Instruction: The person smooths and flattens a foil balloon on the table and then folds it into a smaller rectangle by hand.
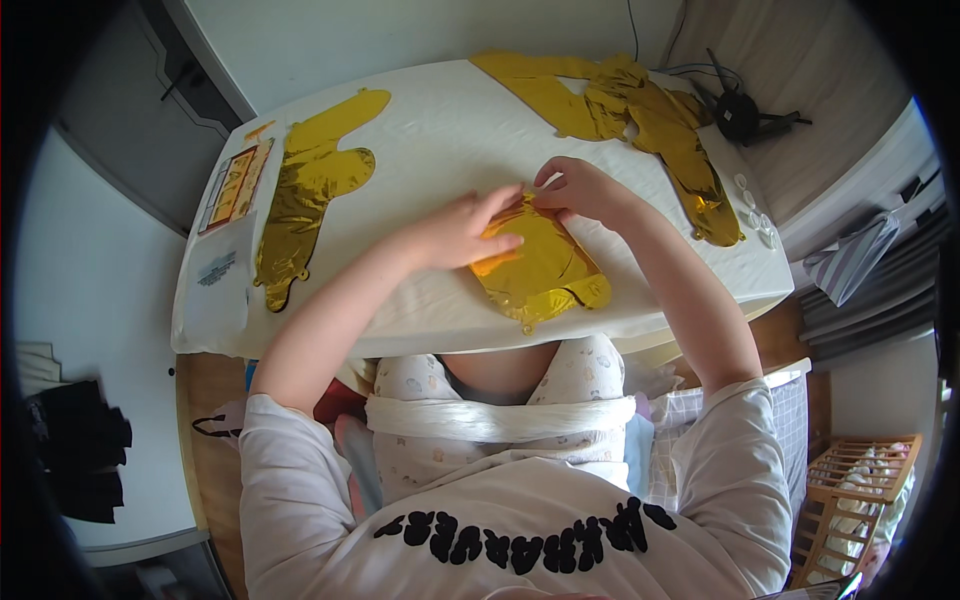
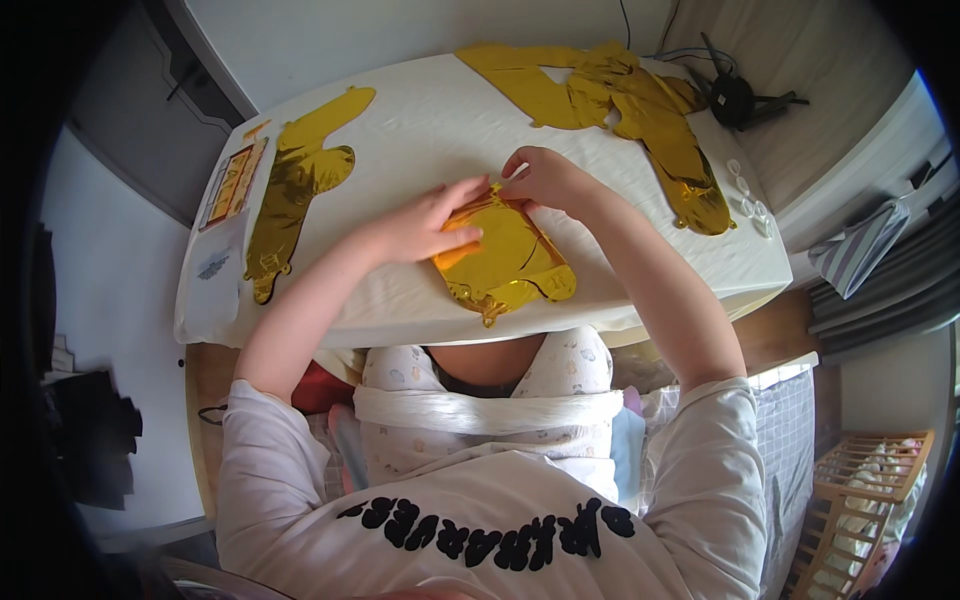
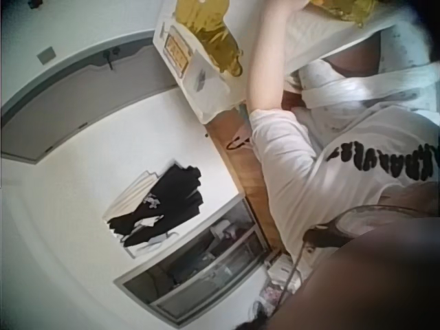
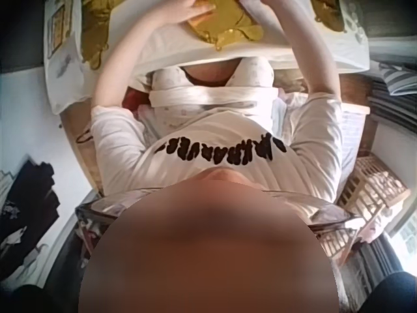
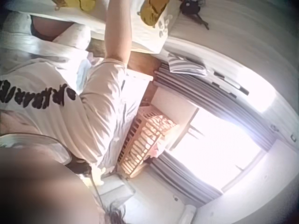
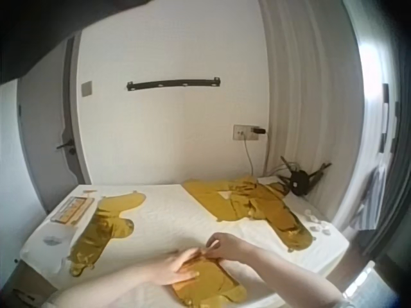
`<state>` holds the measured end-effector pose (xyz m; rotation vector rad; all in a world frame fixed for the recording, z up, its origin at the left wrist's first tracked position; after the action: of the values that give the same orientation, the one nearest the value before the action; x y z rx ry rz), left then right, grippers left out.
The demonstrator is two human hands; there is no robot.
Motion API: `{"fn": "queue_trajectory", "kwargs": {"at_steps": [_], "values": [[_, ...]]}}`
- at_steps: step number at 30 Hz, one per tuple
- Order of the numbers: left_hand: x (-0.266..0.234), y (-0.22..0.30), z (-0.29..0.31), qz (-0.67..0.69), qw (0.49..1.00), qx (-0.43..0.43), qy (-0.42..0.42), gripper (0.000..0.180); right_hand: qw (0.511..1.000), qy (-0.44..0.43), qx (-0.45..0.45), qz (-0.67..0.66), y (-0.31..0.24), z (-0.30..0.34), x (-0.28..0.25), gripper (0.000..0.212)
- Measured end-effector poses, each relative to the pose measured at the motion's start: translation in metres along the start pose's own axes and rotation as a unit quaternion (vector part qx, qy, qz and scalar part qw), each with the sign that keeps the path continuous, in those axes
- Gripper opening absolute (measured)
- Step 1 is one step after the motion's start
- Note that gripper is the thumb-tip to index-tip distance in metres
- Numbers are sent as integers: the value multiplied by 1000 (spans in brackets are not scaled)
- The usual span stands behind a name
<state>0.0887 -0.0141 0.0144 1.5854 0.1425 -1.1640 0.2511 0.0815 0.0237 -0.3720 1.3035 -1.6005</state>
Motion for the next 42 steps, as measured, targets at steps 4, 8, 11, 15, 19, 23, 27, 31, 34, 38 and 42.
{"fn": "queue_trajectory", "kwargs": {"at_steps": [4,8,11,15,19,23,27,31,34,38,42], "values": [[-17,22,-14,-163,986,-34,14,69,1000,16,2,-11,6,1,-4,32],[9,4,-19,-208,977,13,52,68,1000,11,-5,-4,-1,1,2,31],[9,4,-22,-209,977,-1,50,69,1000,13,2,-15,2,5,1,31],[10,6,-22,-200,979,-2,46,67,1000,13,-19,10,1,6,-1,32],[13,2,-20,-240,970,-15,39,64,991,44,-19,123,-9,20,1,37],[15,-2,-22,-253,966,-5,52,65,983,68,2,169,-11,28,-2,39],[15,-3,-22,-246,967,4,67,66,987,51,-3,151,-11,28,0,38],[15,-3,-21,-243,968,1,68,68,999,16,-21,38,-12,27,3,38],[15,0,-24,-246,967,11,72,67,999,6,-33,13,-8,26,0,38],[16,1,-20,-261,960,31,92,67,998,3,-35,42,-4,22,3,35],[16,1,-23,-247,968,30,31,68,998,3,-52,38,-4,23,4,32]]}}
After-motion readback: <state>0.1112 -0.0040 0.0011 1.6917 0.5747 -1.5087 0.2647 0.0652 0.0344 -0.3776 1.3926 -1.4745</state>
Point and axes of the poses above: each hand's wrist, its own z-axis away from the middle knuckle, its own x-axis out of the palm, y = z × x, the point moved 6 cm from there along -z, towards the middle knuckle, and after that the axes turned 13 degrees about -y, right-handed, at the moved point
